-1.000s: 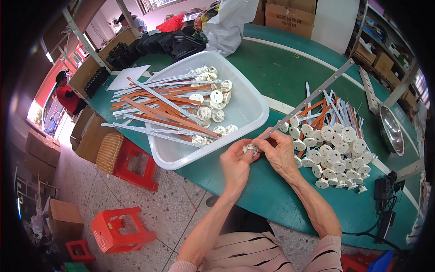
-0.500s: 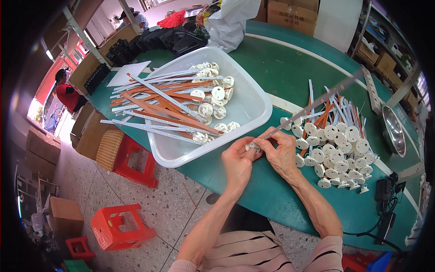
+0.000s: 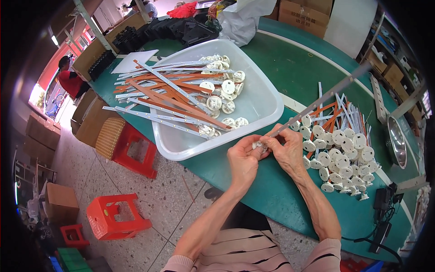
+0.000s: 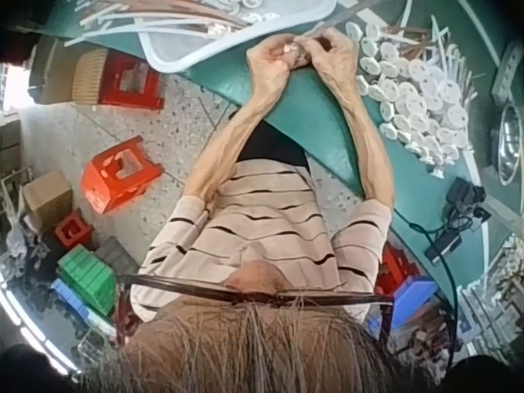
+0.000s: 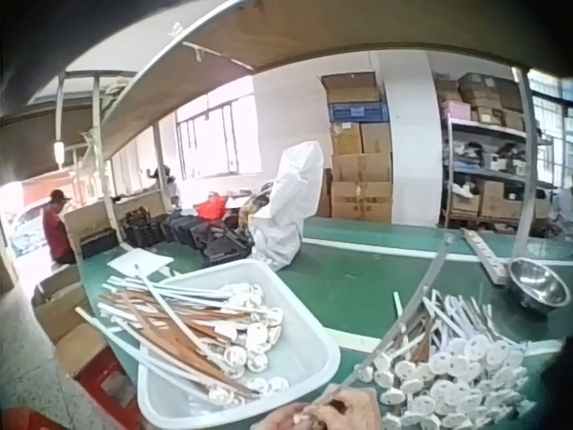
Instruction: The person assembles LED light strips by attaching plastic round bases to the ends of the strips using tweezers.
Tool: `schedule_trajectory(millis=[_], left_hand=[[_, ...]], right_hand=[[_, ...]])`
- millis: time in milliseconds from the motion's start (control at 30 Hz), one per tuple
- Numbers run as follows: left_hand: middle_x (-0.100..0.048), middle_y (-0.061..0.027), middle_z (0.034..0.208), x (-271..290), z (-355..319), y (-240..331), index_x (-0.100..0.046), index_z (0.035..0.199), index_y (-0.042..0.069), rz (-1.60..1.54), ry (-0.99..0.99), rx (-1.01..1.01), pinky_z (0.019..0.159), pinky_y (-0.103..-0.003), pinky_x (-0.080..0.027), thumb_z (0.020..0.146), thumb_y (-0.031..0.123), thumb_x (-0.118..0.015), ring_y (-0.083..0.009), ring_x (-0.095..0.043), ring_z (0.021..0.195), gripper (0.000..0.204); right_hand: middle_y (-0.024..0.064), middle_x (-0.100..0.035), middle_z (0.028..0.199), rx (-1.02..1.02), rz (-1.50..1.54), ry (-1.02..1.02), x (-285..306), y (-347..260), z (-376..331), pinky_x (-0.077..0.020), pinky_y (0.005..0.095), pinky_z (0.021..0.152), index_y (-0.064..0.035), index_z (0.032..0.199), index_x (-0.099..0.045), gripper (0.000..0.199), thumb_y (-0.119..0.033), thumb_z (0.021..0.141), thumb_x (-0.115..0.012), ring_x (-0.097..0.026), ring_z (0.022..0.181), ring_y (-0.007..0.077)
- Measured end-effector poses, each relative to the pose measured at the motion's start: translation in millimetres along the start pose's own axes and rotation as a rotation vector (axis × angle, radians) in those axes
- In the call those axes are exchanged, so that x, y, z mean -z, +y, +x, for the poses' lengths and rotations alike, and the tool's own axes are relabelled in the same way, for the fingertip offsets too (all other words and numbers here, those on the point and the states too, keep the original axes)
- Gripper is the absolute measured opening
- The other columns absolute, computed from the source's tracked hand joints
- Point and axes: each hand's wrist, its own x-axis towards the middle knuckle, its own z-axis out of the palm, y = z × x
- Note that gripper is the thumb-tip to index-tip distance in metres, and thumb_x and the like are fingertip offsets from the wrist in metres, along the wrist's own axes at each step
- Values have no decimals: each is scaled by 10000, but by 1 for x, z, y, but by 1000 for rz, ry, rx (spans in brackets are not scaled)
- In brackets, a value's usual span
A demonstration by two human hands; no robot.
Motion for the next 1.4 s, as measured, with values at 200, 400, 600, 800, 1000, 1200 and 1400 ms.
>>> schedule_trajectory(millis=[200,400,600,800,1000,1200,1400], left_hand=[[-645,-148,945,2,0,-3,-572,1038,-88,34,9,8,738,-288,-568,825,-123,-505,-177,-641,842,226],[-639,-173,967,0,-2,-1,-577,1029,-105,84,9,6,752,-320,-583,792,-139,-511,-210,-637,870,249],[-641,-168,962,3,-1,-4,-579,1029,-105,132,-12,-5,755,-317,-582,793,-134,-508,-205,-638,866,248],[-644,-170,955,3,-1,-3,-581,1028,-107,129,-13,-4,748,-318,-583,798,-128,-516,-207,-640,859,240],[-647,-172,938,0,-1,-2,-585,1021,-112,110,-7,-13,743,-323,-583,796,-121,-528,-210,-642,839,233],[-648,-179,931,0,-1,-1,-592,1025,-111,128,-31,-19,747,-315,-575,791,-102,-529,-217,-643,840,243],[-647,-184,934,-3,-1,1,-590,1032,-118,157,-5,26,758,-316,-565,791,-78,-528,-222,-642,848,252]], right_hand=[[43,-585,597,-17,-79,-81,7,-4,0,-443,230,509,27,703,-604,124,-48,787,-657,-542,564,76],[21,-535,556,11,-145,-145,15,-7,2,-391,244,487,19,672,-583,132,-44,770,-646,-499,543,77],[21,-512,538,6,-295,-197,16,-12,7,-366,248,474,17,639,-541,174,-45,756,-654,-474,533,69],[62,-478,496,-42,-231,-162,13,-13,5,-351,309,470,23,650,-525,170,-43,725,-663,-436,490,116],[63,-491,503,-22,-179,-165,15,-5,7,-351,316,469,20,638,-520,176,-55,713,-660,-452,491,124],[59,-554,552,0,-211,-154,18,-6,3,-399,293,497,13,668,-573,144,-85,732,-656,-517,535,113],[55,-579,580,59,-211,-155,24,-19,4,-428,270,521,28,736,-628,133,-102,751,-654,-537,556,106]])
